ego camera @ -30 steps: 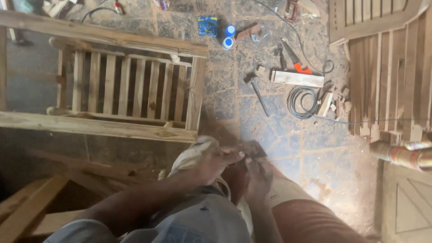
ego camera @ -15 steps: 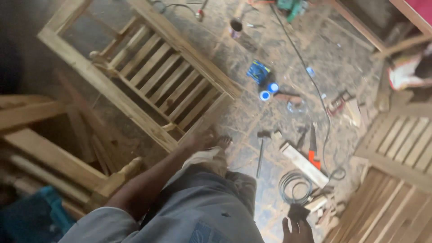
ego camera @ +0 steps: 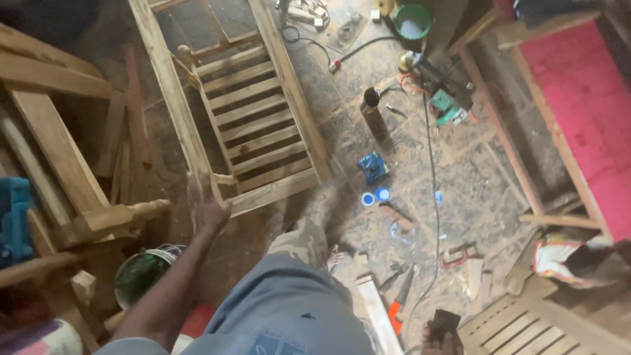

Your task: Manually sanding the components of a wooden furniture frame using a piece of sandpaper.

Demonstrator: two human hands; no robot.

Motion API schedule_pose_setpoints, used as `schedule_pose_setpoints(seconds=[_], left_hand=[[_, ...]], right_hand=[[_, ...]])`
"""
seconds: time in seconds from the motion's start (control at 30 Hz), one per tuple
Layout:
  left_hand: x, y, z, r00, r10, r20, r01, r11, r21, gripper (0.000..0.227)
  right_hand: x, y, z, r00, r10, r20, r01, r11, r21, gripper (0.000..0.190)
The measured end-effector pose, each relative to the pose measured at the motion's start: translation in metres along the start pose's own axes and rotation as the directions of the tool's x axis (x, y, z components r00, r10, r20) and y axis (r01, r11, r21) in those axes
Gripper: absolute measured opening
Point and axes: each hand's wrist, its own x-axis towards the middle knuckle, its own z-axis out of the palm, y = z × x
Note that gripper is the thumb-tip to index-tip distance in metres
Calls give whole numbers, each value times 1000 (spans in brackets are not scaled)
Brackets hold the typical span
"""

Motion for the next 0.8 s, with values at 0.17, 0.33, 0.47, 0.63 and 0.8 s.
schedule_pose_setpoints(seconds=[0.17, 0.33, 0.47, 0.63, 0.8], left_hand=[[-63, -39, 77, 926, -38, 377, 86, 990, -112, 94], [-108, -93, 158, 650, -112, 752, 404, 889, -216, 75], [-93, -73, 172, 678, -164, 716, 305, 950, -71, 64], [-27, -7, 200, 660, -359, 660, 734, 494, -466, 69], [91, 110, 146, 771, -263, 580, 523, 781, -341, 61]], right_hand=[[196, -15, -97, 981, 147, 125, -174, 954, 244, 46], [279, -64, 24, 970, 183, 157, -196, 978, 66, 42], [320, -95, 164, 963, 233, 138, -225, 972, -71, 36], [397, -122, 277, 920, 385, 73, -376, 920, -113, 33], [448, -157, 348, 879, 461, -119, -474, 823, -312, 33]])
